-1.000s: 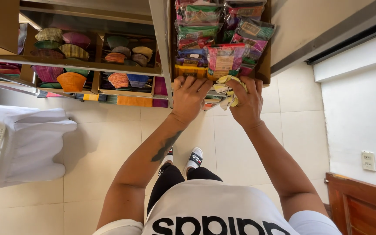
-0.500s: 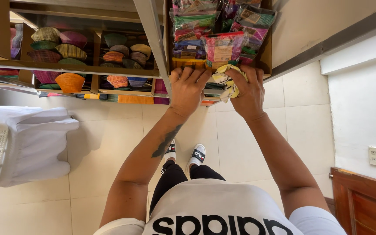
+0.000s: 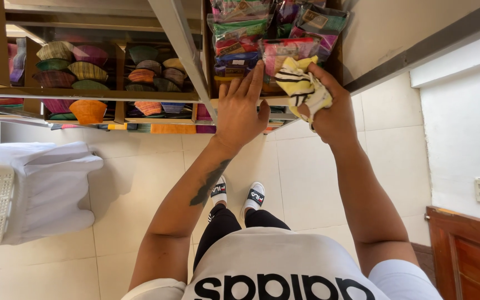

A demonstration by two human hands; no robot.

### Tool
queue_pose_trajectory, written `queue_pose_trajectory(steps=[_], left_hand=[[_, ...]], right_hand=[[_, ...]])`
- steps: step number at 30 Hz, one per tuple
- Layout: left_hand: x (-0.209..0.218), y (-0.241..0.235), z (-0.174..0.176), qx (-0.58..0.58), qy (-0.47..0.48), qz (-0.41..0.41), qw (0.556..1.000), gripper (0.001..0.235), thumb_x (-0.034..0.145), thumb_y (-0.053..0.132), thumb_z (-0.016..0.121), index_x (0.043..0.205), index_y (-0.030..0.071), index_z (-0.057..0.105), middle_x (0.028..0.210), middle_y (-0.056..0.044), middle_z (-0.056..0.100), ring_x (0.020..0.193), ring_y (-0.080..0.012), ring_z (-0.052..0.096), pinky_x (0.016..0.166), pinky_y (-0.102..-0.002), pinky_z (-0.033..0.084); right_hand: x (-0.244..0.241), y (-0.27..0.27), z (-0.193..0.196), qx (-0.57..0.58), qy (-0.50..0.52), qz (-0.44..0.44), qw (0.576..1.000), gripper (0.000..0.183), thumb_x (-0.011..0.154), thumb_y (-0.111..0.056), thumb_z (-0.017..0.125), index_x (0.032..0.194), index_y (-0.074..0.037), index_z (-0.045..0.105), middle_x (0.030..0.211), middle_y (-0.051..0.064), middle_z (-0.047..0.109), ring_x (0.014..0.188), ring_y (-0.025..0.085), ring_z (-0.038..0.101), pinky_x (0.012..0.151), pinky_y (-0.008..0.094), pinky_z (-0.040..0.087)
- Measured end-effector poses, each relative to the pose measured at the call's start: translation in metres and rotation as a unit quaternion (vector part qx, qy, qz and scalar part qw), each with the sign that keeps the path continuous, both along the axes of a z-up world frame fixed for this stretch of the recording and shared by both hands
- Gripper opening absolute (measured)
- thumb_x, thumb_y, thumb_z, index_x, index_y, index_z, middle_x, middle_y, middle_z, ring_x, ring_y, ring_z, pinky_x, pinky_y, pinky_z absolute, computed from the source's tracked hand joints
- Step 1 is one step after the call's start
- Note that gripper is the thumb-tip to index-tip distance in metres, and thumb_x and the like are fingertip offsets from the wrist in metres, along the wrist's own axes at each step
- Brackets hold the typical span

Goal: The person organizes small, colorful packaged items inside a cardboard box on a shelf. They use a yellow cloth to wipe the items and the box while arranging them. The person also wipes the shelf surface and adjusts a decorative floral arrangement before moving to a second box containing spools of thread.

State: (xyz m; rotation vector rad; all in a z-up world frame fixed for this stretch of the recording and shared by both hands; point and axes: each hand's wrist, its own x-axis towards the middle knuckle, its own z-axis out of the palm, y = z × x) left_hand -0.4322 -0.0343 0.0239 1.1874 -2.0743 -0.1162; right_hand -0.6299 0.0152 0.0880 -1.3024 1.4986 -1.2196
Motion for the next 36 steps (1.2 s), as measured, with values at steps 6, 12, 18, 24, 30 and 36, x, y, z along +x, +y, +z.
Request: queue_pose_trajectory(steps=[6, 12, 18, 24, 30, 36], left_hand=[[0.003, -0.004, -0.008, -0.002, 0.004, 0.005, 1.0, 0.085, 0.072, 0.017, 0.078, 0.151, 0.007, 0.048, 0.127, -0.012, 0.069, 0.102, -0.0292, 0.068, 0.081, -0.039, 0.046], [0.004, 0.0, 0.015, 0.055, 0.044, -0.039, 0.997, 0.091, 0.083, 0.005, 0.073, 0.161, 0.006, 0.026, 0.148, -0.017, 0.051, 0.102, -0.0247, 0.068, 0.086, -0.033, 0.057], [0.007, 0.004, 0.012, 0.096, 0.031, -0.043, 0.994, 0.086, 0.082, 0.005, 0.072, 0.156, -0.003, 0.03, 0.149, -0.025, 0.046, 0.109, -0.0323, 0.07, 0.087, -0.035, 0.06], [0.002, 0.002, 0.019, 0.103, 0.098, -0.012, 0.99, 0.062, 0.097, 0.013, 0.071, 0.147, -0.009, 0.042, 0.103, -0.006, 0.075, 0.08, -0.0189, 0.07, 0.075, -0.033, 0.051], [-0.008, -0.002, 0.012, 0.104, 0.054, 0.0, 0.993, 0.053, 0.095, 0.016, 0.069, 0.137, -0.013, 0.052, 0.119, -0.024, 0.071, 0.08, -0.0295, 0.073, 0.074, -0.036, 0.057], [0.001, 0.001, 0.025, 0.023, 0.06, 0.02, 0.998, 0.056, 0.094, 0.004, 0.075, 0.144, -0.001, 0.051, 0.141, -0.017, 0.055, 0.128, -0.0337, 0.058, 0.108, -0.041, 0.051]], right_hand=[[0.011, -0.001, 0.015, 0.046, 0.068, -0.007, 0.997, 0.075, 0.07, 0.012, 0.074, 0.141, -0.009, 0.061, 0.12, 0.022, 0.069, 0.108, 0.033, 0.07, 0.096, 0.041, 0.056], [0.014, -0.007, 0.022, 0.051, 0.076, -0.011, 0.996, 0.07, 0.076, 0.012, 0.072, 0.142, -0.001, 0.054, 0.126, 0.015, 0.07, 0.085, 0.018, 0.068, 0.06, 0.023, 0.05], [0.017, -0.008, 0.018, 0.071, 0.176, 0.029, 0.981, 0.072, 0.078, 0.007, 0.076, 0.145, -0.003, 0.051, 0.122, 0.015, 0.072, 0.07, 0.019, 0.068, 0.051, 0.028, 0.049], [0.022, -0.007, 0.048, -0.099, 0.157, -0.008, 0.983, 0.066, 0.079, 0.022, 0.066, 0.134, -0.007, 0.044, 0.122, 0.015, 0.061, 0.106, 0.025, 0.068, 0.085, 0.031, 0.058], [0.038, -0.015, 0.018, -0.123, 0.279, 0.02, 0.952, 0.053, 0.07, 0.018, 0.068, 0.12, 0.0, 0.068, 0.14, 0.015, 0.056, 0.121, 0.031, 0.063, 0.101, 0.036, 0.053], [0.033, -0.012, 0.058, -0.22, 0.3, 0.021, 0.928, 0.044, 0.077, 0.02, 0.072, 0.116, 0.003, 0.059, 0.127, 0.019, 0.054, 0.11, 0.033, 0.06, 0.089, 0.04, 0.052]])
